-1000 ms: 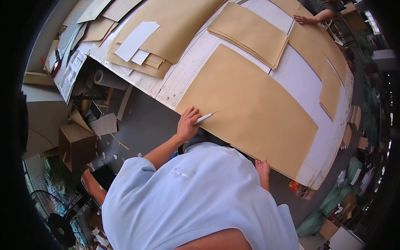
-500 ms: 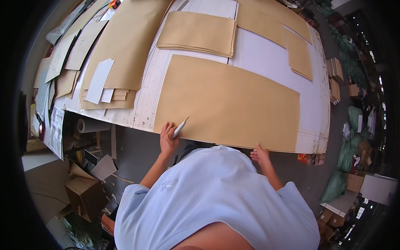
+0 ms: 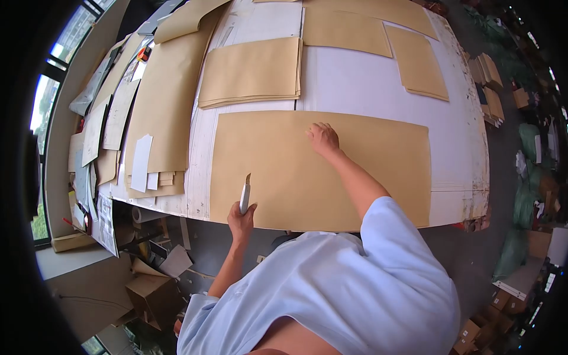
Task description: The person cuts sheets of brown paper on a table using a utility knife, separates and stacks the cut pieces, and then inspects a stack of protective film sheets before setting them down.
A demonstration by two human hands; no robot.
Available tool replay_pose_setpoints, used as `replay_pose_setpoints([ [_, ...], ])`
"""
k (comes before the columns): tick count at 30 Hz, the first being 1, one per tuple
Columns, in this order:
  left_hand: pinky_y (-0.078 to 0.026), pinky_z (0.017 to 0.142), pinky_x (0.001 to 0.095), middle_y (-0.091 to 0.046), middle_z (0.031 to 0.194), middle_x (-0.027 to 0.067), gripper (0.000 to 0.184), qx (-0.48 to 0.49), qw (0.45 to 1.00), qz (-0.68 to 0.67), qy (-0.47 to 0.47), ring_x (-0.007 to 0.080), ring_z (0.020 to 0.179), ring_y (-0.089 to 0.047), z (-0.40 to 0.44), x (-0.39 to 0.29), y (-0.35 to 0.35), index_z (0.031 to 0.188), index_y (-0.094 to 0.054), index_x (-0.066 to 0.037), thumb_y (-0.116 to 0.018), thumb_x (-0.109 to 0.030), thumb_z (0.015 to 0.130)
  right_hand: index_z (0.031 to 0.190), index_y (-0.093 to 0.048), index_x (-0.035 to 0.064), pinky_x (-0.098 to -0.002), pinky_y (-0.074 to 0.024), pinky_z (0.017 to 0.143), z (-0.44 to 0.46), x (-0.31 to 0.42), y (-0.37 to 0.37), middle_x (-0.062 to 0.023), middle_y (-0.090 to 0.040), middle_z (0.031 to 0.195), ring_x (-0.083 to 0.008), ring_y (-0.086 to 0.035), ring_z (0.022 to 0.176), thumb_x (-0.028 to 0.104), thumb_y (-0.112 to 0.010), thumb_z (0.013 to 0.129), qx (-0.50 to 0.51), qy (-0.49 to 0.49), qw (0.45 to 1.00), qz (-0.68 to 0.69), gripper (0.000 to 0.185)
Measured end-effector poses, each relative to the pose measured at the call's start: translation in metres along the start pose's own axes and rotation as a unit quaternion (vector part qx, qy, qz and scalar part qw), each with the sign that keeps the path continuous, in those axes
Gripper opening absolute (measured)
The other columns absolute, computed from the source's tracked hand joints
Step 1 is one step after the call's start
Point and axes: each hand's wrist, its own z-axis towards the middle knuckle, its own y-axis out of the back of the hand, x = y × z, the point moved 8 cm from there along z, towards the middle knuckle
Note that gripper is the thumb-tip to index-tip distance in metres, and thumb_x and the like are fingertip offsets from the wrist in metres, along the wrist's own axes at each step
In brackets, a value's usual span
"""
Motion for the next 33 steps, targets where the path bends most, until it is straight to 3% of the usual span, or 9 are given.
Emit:
replay_pose_setpoints([
  [2,-0.05,0.065,0.0348,-0.064,0.074,0.0104,0.027,0.062,0.984,-0.102,0.134,0.0215,0.07,-0.064,0.013,-0.019,-0.03,0.103,-0.063,-0.001,-0.071,-0.023,0.09,0.105,-0.062,0.0058,-0.0422,-0.0479,0.089,0.027,0.001,-0.018,-0.0114,-0.064,0.116,-0.0321,-0.058,0.106,0.029,-0.061,0.091,0.011,0.033,0.999,-0.002,0.027],
  [4,-0.049,0.055,0.0285,-0.06,0.075,0.0029,0.04,0.061,0.966,-0.206,0.145,0.0101,0.06,-0.057,0.035,-0.057,-0.056,0.122,-0.058,-0.003,-0.067,-0.031,0.095,0.112,-0.061,0.0069,-0.0422,-0.0457,0.092,0.036,-0.003,-0.036,-0.0101,-0.061,0.123,-0.031,-0.055,0.112,0.027,-0.061,0.091,0.026,0.061,0.998,-0.002,0.029],
  [5,-0.049,0.053,0.0273,-0.061,0.074,0.0036,0.046,0.073,0.976,-0.181,0.101,0.0101,0.059,-0.058,0.05,-0.074,-0.07,0.136,-0.05,-0.005,-0.061,-0.029,0.098,0.117,-0.058,0.0074,-0.0425,-0.0439,0.093,0.028,-0.002,-0.036,-0.0086,-0.058,0.127,-0.0288,-0.053,0.115,0.028,-0.061,0.091,-0.023,0.091,0.996,-0.002,0.033],
  [6,-0.05,0.054,0.0282,-0.062,0.077,0.004,0.047,0.093,0.98,-0.148,0.094,0.011,0.061,-0.06,0.066,-0.096,-0.081,0.141,-0.047,-0.007,-0.059,-0.026,0.099,0.123,-0.056,0.0078,-0.0429,-0.0422,0.095,0.023,0.0,-0.032,-0.007,-0.055,0.131,-0.0266,-0.051,0.118,0.028,-0.062,0.091,-0.073,0.12,0.99,-0.003,0.038],
  [9,-0.05,0.061,0.0378,-0.064,0.077,0.0183,0.041,0.087,0.99,-0.108,-0.023,0.0286,0.065,-0.063,0.117,-0.138,-0.119,0.138,-0.049,-0.006,-0.054,-0.013,0.098,0.128,-0.055,0.0107,-0.0436,-0.0392,0.098,0.019,-0.003,-0.038,-0.0038,-0.053,0.134,-0.0233,-0.048,0.121,0.03,-0.059,0.093,-0.084,0.117,0.99,0.005,0.041],
  [15,-0.049,0.063,0.0479,-0.065,0.079,0.0219,0.04,0.071,0.987,0.013,-0.145,0.0417,0.073,-0.063,0.18,-0.168,-0.176,0.133,-0.052,-0.005,-0.052,-0.005,0.094,0.131,-0.055,0.0128,-0.0416,-0.0386,0.099,0.021,-0.004,-0.04,-0.0012,-0.048,0.144,-0.0221,-0.046,0.125,0.03,-0.054,0.096,-0.062,0.119,0.991,-0.012,0.039],
  [30,-0.051,0.058,0.0517,-0.065,0.074,0.0254,0.048,0.196,0.961,0.175,-0.089,0.0426,0.065,-0.064,0.192,-0.175,-0.201,0.136,-0.047,0.004,-0.048,-0.007,0.089,0.127,-0.056,0.0128,-0.0416,-0.0408,0.094,0.024,0.001,-0.034,0.0002,-0.053,0.136,-0.0215,-0.049,0.121,0.022,-0.056,0.095,-0.068,0.106,0.991,-0.032,0.034],
  [31,-0.05,0.059,0.0537,-0.065,0.072,0.0264,0.05,0.181,0.965,0.169,-0.083,0.0443,0.066,-0.064,0.194,-0.175,-0.199,0.136,-0.048,-0.002,-0.046,-0.003,0.087,0.127,-0.056,0.0128,-0.0416,-0.0408,0.094,0.031,0.0,-0.034,0.0002,-0.053,0.136,-0.0215,-0.049,0.121,0.022,-0.056,0.095,-0.073,0.118,0.99,-0.032,0.034],
  [33,-0.05,0.06,0.055,-0.065,0.072,0.0269,0.047,0.188,0.965,0.168,-0.074,0.0449,0.068,-0.064,0.197,-0.171,-0.2,0.134,-0.048,-0.002,-0.047,-0.004,0.088,0.124,-0.057,0.0125,-0.0417,-0.0419,0.089,0.045,-0.006,-0.042,-0.0001,-0.056,0.129,-0.0223,-0.052,0.113,0.018,-0.056,0.092,-0.045,0.132,0.988,0.065,0.032],
])
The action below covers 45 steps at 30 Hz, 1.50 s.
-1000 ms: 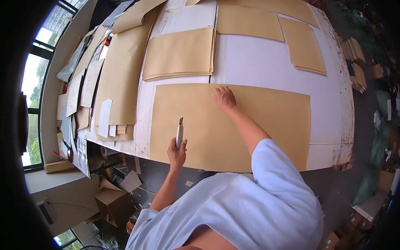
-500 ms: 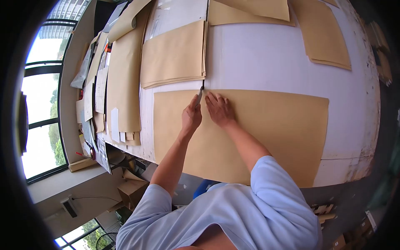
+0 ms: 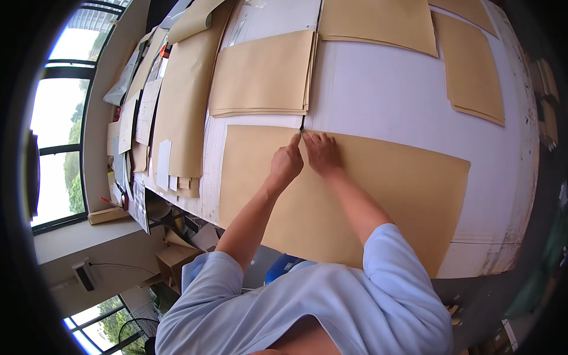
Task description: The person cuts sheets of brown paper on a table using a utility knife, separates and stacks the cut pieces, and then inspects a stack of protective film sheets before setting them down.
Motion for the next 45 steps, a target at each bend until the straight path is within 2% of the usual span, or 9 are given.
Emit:
replay_pose_setpoints([
  [4,-0.05,0.062,0.0548,-0.065,0.074,0.0271,0.043,-0.007,1.0,-0.015,0.008,0.0451,0.07,-0.065,0.004,0.001,0.003,0.131,-0.048,-0.002,-0.047,-0.005,0.088,0.119,-0.06,0.0119,-0.0418,-0.0423,0.087,0.008,0.0,-0.007,-0.0007,-0.058,0.118,-0.0228,-0.054,0.104,0.013,-0.056,0.088,-0.015,0.018,0.998,-0.056,0.031],
  [8,-0.051,0.063,0.0537,-0.065,0.073,0.0264,0.044,0.011,1.0,-0.006,0.009,0.0445,0.07,-0.065,-0.008,0.001,0.008,0.132,-0.049,-0.001,-0.047,-0.005,0.088,0.118,-0.061,0.0123,-0.0407,-0.0428,0.085,0.007,0.007,0.003,0.0003,-0.058,0.118,-0.0216,-0.054,0.103,0.011,-0.057,0.087,-0.048,0.025,0.997,-0.06,0.031],
  [10,-0.051,0.062,0.0533,-0.065,0.072,0.0263,0.045,0.036,0.999,-0.002,0.017,0.0443,0.069,-0.065,-0.007,0.001,0.007,0.132,-0.05,-0.001,-0.047,-0.005,0.087,0.118,-0.061,0.0126,-0.0402,-0.0429,0.084,0.011,0.006,0.002,0.001,-0.058,0.118,-0.0213,-0.054,0.103,0.012,-0.057,0.087,-0.053,0.026,0.996,-0.071,0.031],
  [21,-0.052,0.061,0.0525,-0.065,0.072,0.0261,0.054,0.025,1.0,-0.017,-0.005,0.0433,0.067,-0.065,-0.007,-0.004,0.009,0.133,-0.05,0.001,-0.05,0.0,0.079,0.117,-0.063,0.0169,-0.0395,-0.0421,0.08,0.016,0.004,0.003,0.0032,-0.06,0.109,-0.0214,-0.055,0.095,0.014,-0.059,0.089,-0.103,0.036,0.993,-0.044,0.028],
  [23,-0.052,0.06,0.0523,-0.065,0.072,0.0257,0.054,0.018,1.0,-0.022,-0.009,0.0429,0.066,-0.065,-0.006,-0.002,0.01,0.133,-0.05,0.001,-0.05,0.0,0.078,0.117,-0.064,0.0212,-0.0397,-0.0417,0.078,0.026,0.003,-0.005,0.0023,-0.058,0.103,-0.0222,-0.054,0.091,0.013,-0.059,0.089,-0.046,0.055,0.997,-0.025,0.03],
  [31,-0.05,0.056,0.051,-0.064,0.067,0.0219,0.055,0.008,0.999,-0.017,-0.032,0.0401,0.06,-0.062,-0.019,0.004,0.004,0.132,-0.049,0.003,-0.05,0.001,0.077,0.116,-0.067,0.0271,-0.039,-0.0417,0.076,0.033,0.0,-0.016,0.0019,-0.056,0.098,-0.0224,-0.054,0.088,0.015,-0.058,0.09,-0.028,0.039,0.996,-0.079,0.03],
  [39,-0.045,0.052,0.0489,-0.056,0.056,0.0189,0.064,0.11,0.993,-0.031,0.023,0.0371,0.051,-0.057,-0.141,0.021,0.0,0.14,-0.042,0.003,-0.05,0.003,0.077,0.116,-0.071,0.0272,-0.0397,-0.0433,0.075,0.033,0.004,-0.012,0.0003,-0.059,0.099,-0.0239,-0.055,0.088,0.014,-0.058,0.089,-0.015,0.043,0.994,-0.104,0.032],
  [42,-0.045,0.052,0.0483,-0.057,0.06,0.0193,0.067,0.18,0.98,-0.016,0.081,0.0371,0.054,-0.058,-0.219,0.038,-0.011,0.144,-0.039,0.0,-0.051,0.002,0.078,0.116,-0.071,0.0284,-0.0395,-0.0438,0.076,0.033,0.003,-0.015,0.0011,-0.06,0.102,-0.0244,-0.056,0.089,0.014,-0.056,0.091,-0.011,0.041,0.992,-0.119,0.033],
  [45,-0.048,0.053,0.0476,-0.061,0.066,0.0192,0.066,0.224,0.966,-0.02,0.127,0.0375,0.06,-0.061,-0.313,0.05,-0.012,0.141,-0.038,0.006,-0.053,0.002,0.077,0.115,-0.071,0.0305,-0.0394,-0.0442,0.074,0.032,0.0,-0.02,0.0015,-0.061,0.103,-0.0247,-0.056,0.088,0.013,-0.056,0.091,-0.015,0.053,0.989,-0.135,0.034],
])
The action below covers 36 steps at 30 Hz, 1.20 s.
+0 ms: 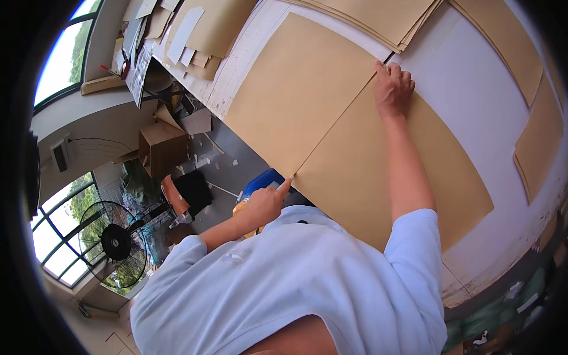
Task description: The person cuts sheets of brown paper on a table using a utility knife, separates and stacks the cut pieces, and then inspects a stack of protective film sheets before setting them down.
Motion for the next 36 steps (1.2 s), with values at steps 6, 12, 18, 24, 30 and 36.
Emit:
replay_pose_setpoints([
  [6,-0.052,0.059,0.0486,-0.066,0.081,0.0253,0.067,0.122,0.988,-0.008,0.097,0.0386,0.068,-0.066,-0.068,0.055,-0.097,0.148,-0.036,-0.008,-0.054,-0.003,0.083,0.115,-0.071,0.0321,-0.0406,-0.0455,0.073,0.001,-0.002,0.0,0.0021,-0.061,0.102,-0.0255,-0.057,0.088,0.015,-0.057,0.09,-0.025,0.021,0.999,-0.022,0.034],
  [12,-0.053,0.062,0.0413,-0.067,0.075,0.0196,0.049,-0.238,0.937,-0.109,0.232,0.029,0.07,-0.069,-0.107,0.104,-0.055,0.129,-0.052,0.0,-0.068,-0.015,0.085,0.116,-0.07,0.0316,-0.042,-0.0468,0.076,-0.006,-0.001,-0.002,0.001,-0.06,0.103,-0.0265,-0.057,0.09,0.014,-0.057,0.089,-0.008,0.02,1.0,-0.008,0.035],
  [18,-0.05,0.059,0.0277,-0.062,0.075,0.0028,0.026,-0.372,0.668,-0.548,0.34,0.0104,0.066,-0.061,-0.015,0.16,-0.064,0.095,-0.056,-0.002,-0.075,-0.017,0.086,0.12,-0.067,0.0186,-0.0432,-0.0472,0.084,0.027,0.003,-0.005,-0.0038,-0.06,0.104,-0.0282,-0.058,0.098,0.01,-0.057,0.087,0.012,0.045,0.998,0.045,0.036],
  [24,-0.048,0.065,0.0325,-0.061,0.101,0.0057,0.028,-0.421,0.542,-0.65,0.326,0.0151,0.084,-0.057,0.043,0.175,-0.066,0.108,-0.053,-0.003,-0.071,-0.014,0.089,0.107,-0.063,0.0067,-0.0442,-0.0463,0.09,0.054,0.053,-0.002,-0.0103,-0.063,0.108,-0.0312,-0.057,0.106,0.027,-0.061,0.092,0.111,0.026,0.993,-0.025,0.026],
  [30,-0.051,0.072,0.0343,-0.061,0.098,0.0068,0.03,-0.385,0.524,-0.674,0.351,0.018,0.085,-0.06,0.013,0.199,-0.059,0.108,-0.051,-0.004,-0.072,-0.011,0.087,0.101,-0.06,0.0063,-0.0464,-0.0488,0.085,0.041,0.069,-0.009,-0.0152,-0.065,0.104,-0.0346,-0.061,0.1,0.047,-0.068,0.086,0.168,-0.052,0.984,-0.009,0.044],
  [36,-0.049,0.081,0.0341,-0.061,0.099,0.011,0.027,-0.433,0.62,-0.585,0.293,0.0203,0.089,-0.06,-0.029,0.272,0.02,0.105,-0.052,-0.001,-0.07,-0.007,0.086,0.112,-0.064,-0.0001,-0.0356,-0.0518,0.078,-0.029,0.095,-0.059,-0.0108,-0.072,0.097,-0.0193,-0.066,0.086,0.024,-0.069,0.09,0.406,-0.252,0.793,0.378,0.033],
])
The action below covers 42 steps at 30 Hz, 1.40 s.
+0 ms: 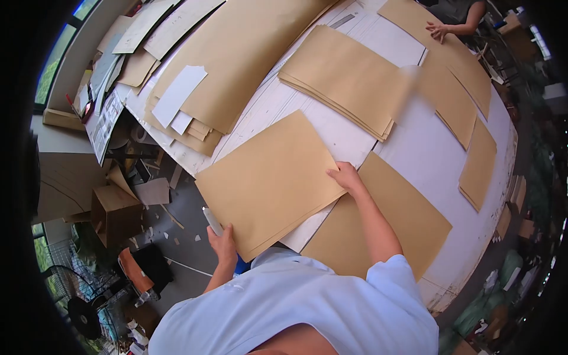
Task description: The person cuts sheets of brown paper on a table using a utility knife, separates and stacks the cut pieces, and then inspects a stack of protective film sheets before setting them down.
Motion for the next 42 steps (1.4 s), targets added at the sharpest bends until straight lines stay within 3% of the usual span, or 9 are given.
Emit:
replay_pose_setpoints([
  [5,-0.049,0.081,0.0316,-0.063,0.097,0.0077,0.03,0.106,0.975,0.059,-0.185,0.0153,0.088,-0.058,0.027,-0.122,-0.003,0.113,-0.054,-0.002,-0.068,-0.009,0.088,0.119,-0.062,-0.0015,-0.0303,-0.0521,0.08,-0.067,0.02,-0.008,-0.0081,-0.071,0.106,-0.0144,-0.066,0.092,0.012,-0.062,0.095,-0.009,-0.038,0.989,0.145,0.027],
  [10,-0.049,0.081,0.0296,-0.066,0.096,0.0097,0.037,0.192,0.923,0.006,-0.334,0.0147,0.086,-0.06,0.061,-0.233,-0.114,0.122,-0.055,-0.005,-0.068,-0.009,0.088,0.125,-0.059,0.0009,-0.0325,-0.0529,0.088,-0.102,0.054,0.079,-0.0081,-0.067,0.116,-0.0167,-0.065,0.103,0.009,-0.058,0.098,-0.168,0.077,0.919,0.348,0.028],
  [17,-0.043,0.068,0.0239,-0.054,0.081,0.0024,0.031,0.273,0.871,-0.078,-0.402,0.0096,0.073,-0.048,0.056,-0.418,-0.244,0.119,-0.057,-0.006,-0.068,-0.009,0.089,0.13,-0.054,0.0013,-0.0344,-0.0508,0.094,-0.059,0.101,0.194,-0.0096,-0.064,0.125,-0.0184,-0.062,0.111,0.009,-0.054,0.1,-0.255,0.187,0.859,0.402,0.031],
  [20,-0.04,0.067,0.0226,-0.05,0.08,0.0006,0.027,0.209,0.866,-0.185,-0.414,0.0093,0.072,-0.043,0.065,-0.418,-0.247,0.114,-0.058,-0.005,-0.068,-0.01,0.09,0.13,-0.054,0.0013,-0.0348,-0.0502,0.095,-0.01,0.103,0.217,-0.0099,-0.063,0.126,-0.0203,-0.061,0.113,0.01,-0.053,0.1,-0.24,0.196,0.848,0.429,0.031],
  [24,-0.046,0.076,0.0265,-0.058,0.085,0.0023,0.023,0.22,0.916,-0.152,-0.299,0.0096,0.077,-0.052,0.094,-0.309,-0.265,0.108,-0.059,-0.004,-0.069,-0.012,0.09,0.126,-0.056,0.0,-0.0339,-0.0497,0.091,0.059,0.029,0.235,-0.0097,-0.065,0.12,-0.0193,-0.061,0.107,0.007,-0.056,0.097,-0.336,0.079,0.872,0.347,0.03],
  [28,-0.046,0.059,0.0278,-0.063,0.08,0.0034,0.019,0.266,0.949,-0.022,-0.165,0.0087,0.066,-0.054,0.088,-0.176,-0.246,0.103,-0.06,-0.003,-0.068,-0.01,0.087,0.122,-0.059,-0.0015,-0.0336,-0.0491,0.088,0.074,-0.009,0.231,-0.0095,-0.066,0.115,-0.0171,-0.06,0.101,0.007,-0.061,0.093,-0.413,-0.028,0.878,0.238,0.03],
  [31,-0.051,0.066,0.0317,-0.071,0.09,0.0094,0.021,0.312,0.938,0.071,-0.135,0.0138,0.074,-0.063,0.065,-0.124,-0.227,0.101,-0.056,-0.002,-0.068,-0.011,0.085,0.128,-0.055,-0.0008,-0.0332,-0.0491,0.092,0.084,-0.023,0.236,-0.0123,-0.063,0.121,-0.0202,-0.061,0.107,0.012,-0.062,0.094,-0.4,-0.037,0.896,0.19,0.037],
  [37,-0.05,0.063,0.0297,-0.068,0.076,0.0074,0.024,0.422,0.882,0.152,-0.145,0.014,0.067,-0.064,0.024,-0.114,-0.234,0.095,-0.058,-0.001,-0.072,-0.017,0.085,0.125,-0.057,0.0011,-0.0347,-0.0518,0.085,-0.025,-0.026,0.232,-0.0146,-0.067,0.111,-0.0225,-0.066,0.099,0.028,-0.067,0.093,-0.513,-0.06,0.856,0.008,0.042],
  [42,-0.052,0.065,0.0274,-0.066,0.079,0.0067,0.019,0.523,0.848,0.08,-0.018,0.0133,0.072,-0.065,-0.017,-0.074,-0.237,0.09,-0.058,-0.001,-0.072,-0.014,0.087,0.112,-0.064,0.0049,-0.0358,-0.0534,0.076,-0.2,-0.115,0.122,-0.012,-0.069,0.101,-0.0254,-0.068,0.086,0.026,-0.066,0.092,-0.521,-0.084,0.842,-0.108,0.03],
])
